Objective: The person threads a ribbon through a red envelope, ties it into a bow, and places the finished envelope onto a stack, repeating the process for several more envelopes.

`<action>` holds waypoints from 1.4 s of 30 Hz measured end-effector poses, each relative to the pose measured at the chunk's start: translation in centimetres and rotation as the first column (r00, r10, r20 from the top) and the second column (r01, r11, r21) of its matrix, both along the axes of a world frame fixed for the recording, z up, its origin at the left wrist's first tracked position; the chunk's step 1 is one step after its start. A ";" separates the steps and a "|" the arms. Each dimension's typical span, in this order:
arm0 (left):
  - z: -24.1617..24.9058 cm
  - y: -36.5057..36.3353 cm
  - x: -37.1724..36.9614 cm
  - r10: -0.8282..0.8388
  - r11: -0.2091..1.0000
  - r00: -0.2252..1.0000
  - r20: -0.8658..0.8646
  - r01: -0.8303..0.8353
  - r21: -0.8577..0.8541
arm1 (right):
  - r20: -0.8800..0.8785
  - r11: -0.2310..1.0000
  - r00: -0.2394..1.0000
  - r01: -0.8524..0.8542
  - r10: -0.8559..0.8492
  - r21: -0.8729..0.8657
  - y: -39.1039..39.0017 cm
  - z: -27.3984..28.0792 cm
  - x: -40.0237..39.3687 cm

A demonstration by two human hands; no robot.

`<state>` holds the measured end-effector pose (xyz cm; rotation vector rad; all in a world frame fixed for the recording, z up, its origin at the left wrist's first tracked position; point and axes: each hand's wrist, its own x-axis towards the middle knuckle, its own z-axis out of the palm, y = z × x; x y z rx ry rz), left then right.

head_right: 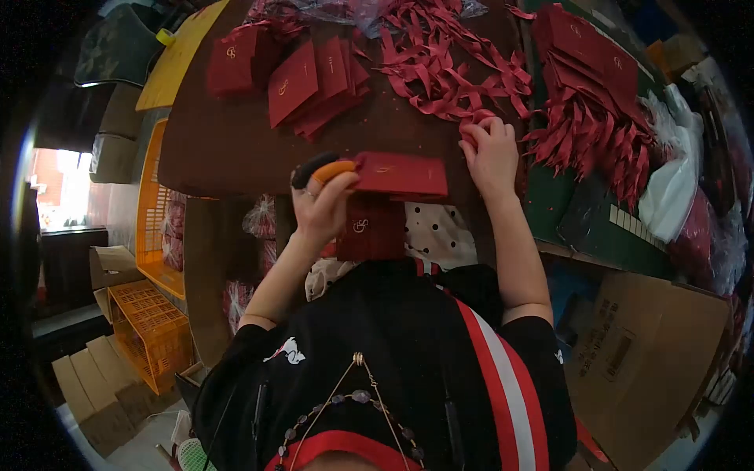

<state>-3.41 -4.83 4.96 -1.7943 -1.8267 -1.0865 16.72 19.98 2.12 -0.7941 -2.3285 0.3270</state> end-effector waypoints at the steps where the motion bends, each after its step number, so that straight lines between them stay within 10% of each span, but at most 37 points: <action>1: 0.8 0.0 -0.5 0.003 0.998 0.997 0.075 -0.007 0.064 | 0.108 0.999 0.994 0.008 -0.013 0.041 0.2 0.0 0.1; 6: 3.5 1.9 -2.8 0.168 0.981 0.901 0.401 -0.111 -0.162 | 0.072 0.943 0.956 -0.266 0.285 -0.199 -2.3 4.3 1.8; 11: -1.3 4.2 -4.5 0.345 0.903 0.877 0.333 -0.214 -0.372 | 0.270 0.931 0.906 -0.258 0.325 -0.258 -1.8 3.9 4.3; 18: -1.0 3.2 -2.5 0.445 0.892 0.889 0.107 -0.428 -0.148 | 0.129 0.945 0.958 -0.223 0.258 -0.238 -2.7 4.3 2.5; 23: -1.7 0.5 0.7 0.454 0.835 0.884 0.110 -0.379 -0.399 | 0.116 0.853 0.897 -0.357 0.427 -0.379 -4.2 2.7 0.2; 31: -2.9 0.6 0.8 0.594 0.748 0.773 0.223 -0.428 -0.508 | 0.122 0.881 0.952 -0.204 0.280 -0.427 -3.5 2.1 0.0; 35: -3.5 1.5 0.6 0.613 0.725 0.772 0.168 -0.466 -0.507 | -0.205 0.834 0.969 -0.228 0.141 -0.503 -4.3 2.5 -1.3; 42: -3.7 3.2 1.1 0.554 0.818 0.721 0.417 -0.378 -0.433 | -0.261 0.834 0.908 -0.407 0.327 -0.372 -7.3 1.9 -6.5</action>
